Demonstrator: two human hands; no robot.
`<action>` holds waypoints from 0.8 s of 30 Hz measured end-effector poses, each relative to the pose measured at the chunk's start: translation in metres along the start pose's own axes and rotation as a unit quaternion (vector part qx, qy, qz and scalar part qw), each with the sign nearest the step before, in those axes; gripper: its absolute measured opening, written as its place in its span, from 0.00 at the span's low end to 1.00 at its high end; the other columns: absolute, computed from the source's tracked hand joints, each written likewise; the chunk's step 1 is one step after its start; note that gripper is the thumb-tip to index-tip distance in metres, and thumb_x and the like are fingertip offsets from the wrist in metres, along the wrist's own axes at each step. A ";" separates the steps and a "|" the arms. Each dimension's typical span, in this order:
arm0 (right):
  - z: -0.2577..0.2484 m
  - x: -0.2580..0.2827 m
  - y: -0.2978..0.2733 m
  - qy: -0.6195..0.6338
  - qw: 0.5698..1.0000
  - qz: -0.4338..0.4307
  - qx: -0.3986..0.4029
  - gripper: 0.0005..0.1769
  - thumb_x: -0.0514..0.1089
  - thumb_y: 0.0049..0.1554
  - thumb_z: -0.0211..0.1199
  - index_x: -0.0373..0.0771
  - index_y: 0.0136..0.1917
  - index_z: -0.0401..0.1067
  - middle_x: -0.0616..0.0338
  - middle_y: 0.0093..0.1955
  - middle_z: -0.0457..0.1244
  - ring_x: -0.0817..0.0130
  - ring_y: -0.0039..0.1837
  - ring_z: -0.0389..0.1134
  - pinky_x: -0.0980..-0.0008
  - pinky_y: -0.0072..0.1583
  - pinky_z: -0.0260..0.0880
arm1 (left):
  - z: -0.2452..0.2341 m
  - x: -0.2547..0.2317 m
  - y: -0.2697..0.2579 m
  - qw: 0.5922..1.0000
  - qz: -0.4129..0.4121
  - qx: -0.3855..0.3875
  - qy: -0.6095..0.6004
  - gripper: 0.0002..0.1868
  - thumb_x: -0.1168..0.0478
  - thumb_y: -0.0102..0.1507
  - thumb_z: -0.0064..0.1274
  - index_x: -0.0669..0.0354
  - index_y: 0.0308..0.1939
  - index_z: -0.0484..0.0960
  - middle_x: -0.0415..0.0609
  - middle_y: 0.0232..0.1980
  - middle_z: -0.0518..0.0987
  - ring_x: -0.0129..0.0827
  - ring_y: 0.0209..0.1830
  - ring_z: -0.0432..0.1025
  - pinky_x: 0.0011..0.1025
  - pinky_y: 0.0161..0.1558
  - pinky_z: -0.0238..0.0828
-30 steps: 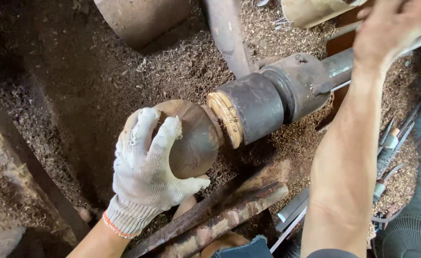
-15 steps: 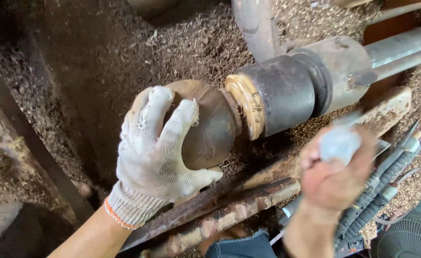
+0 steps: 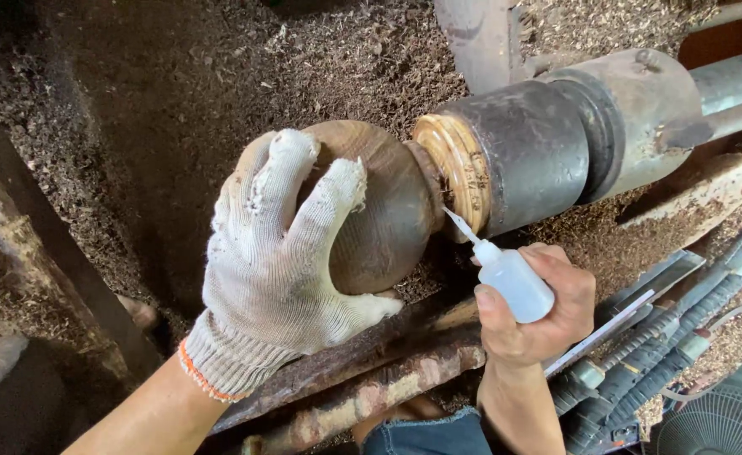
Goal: The person turns a wooden vessel on a lathe, holding a chisel against the spinning wood to shape its profile. They then stop the lathe, hold the piece, and squeeze liquid from a plastic squeeze bottle onto its surface while rotating it by hand to coat different areas.
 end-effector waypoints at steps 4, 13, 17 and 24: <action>0.006 0.003 0.003 -0.007 1.000 0.004 0.007 0.29 0.48 0.57 0.78 0.35 0.61 0.66 0.53 0.49 0.66 0.64 0.48 0.70 0.67 0.51 0.76 | 0.001 0.001 -0.001 1.000 -0.008 0.010 0.000 0.56 0.44 0.30 0.77 0.58 0.61 0.75 0.63 0.65 0.68 0.66 0.67 0.64 0.58 0.65 0.63; 0.005 -0.002 0.003 -0.031 0.999 -0.002 0.013 0.26 0.47 0.59 0.78 0.34 0.58 0.66 0.51 0.50 0.68 0.65 0.48 0.71 0.70 0.54 0.74 | 0.003 0.003 -0.004 1.000 0.001 0.005 0.003 0.57 0.42 0.32 0.78 0.57 0.62 0.74 0.63 0.66 0.66 0.67 0.68 0.62 0.58 0.65 0.62; 0.007 -0.003 0.004 -0.008 1.000 0.007 0.007 0.27 0.48 0.59 0.79 0.34 0.58 0.66 0.52 0.50 0.67 0.66 0.49 0.70 0.71 0.54 0.73 | 0.004 0.004 -0.004 1.000 -0.006 0.015 0.001 0.58 0.41 0.31 0.77 0.57 0.62 0.74 0.63 0.66 0.66 0.67 0.69 0.62 0.59 0.66 0.61; 0.004 -0.001 0.007 0.031 0.999 0.012 -0.002 0.26 0.46 0.57 0.78 0.36 0.59 0.66 0.52 0.47 0.67 0.65 0.46 0.71 0.69 0.51 0.75 | 0.002 0.002 -0.003 1.000 -0.001 0.008 0.004 0.57 0.41 0.32 0.77 0.58 0.62 0.74 0.63 0.66 0.67 0.66 0.68 0.63 0.58 0.65 0.62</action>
Point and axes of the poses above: each hand's wrist, its own y-axis towards the middle knuckle, its own z-axis out of the palm, x = y × z, the point moved 7 cm from there along y, towards the middle knuckle
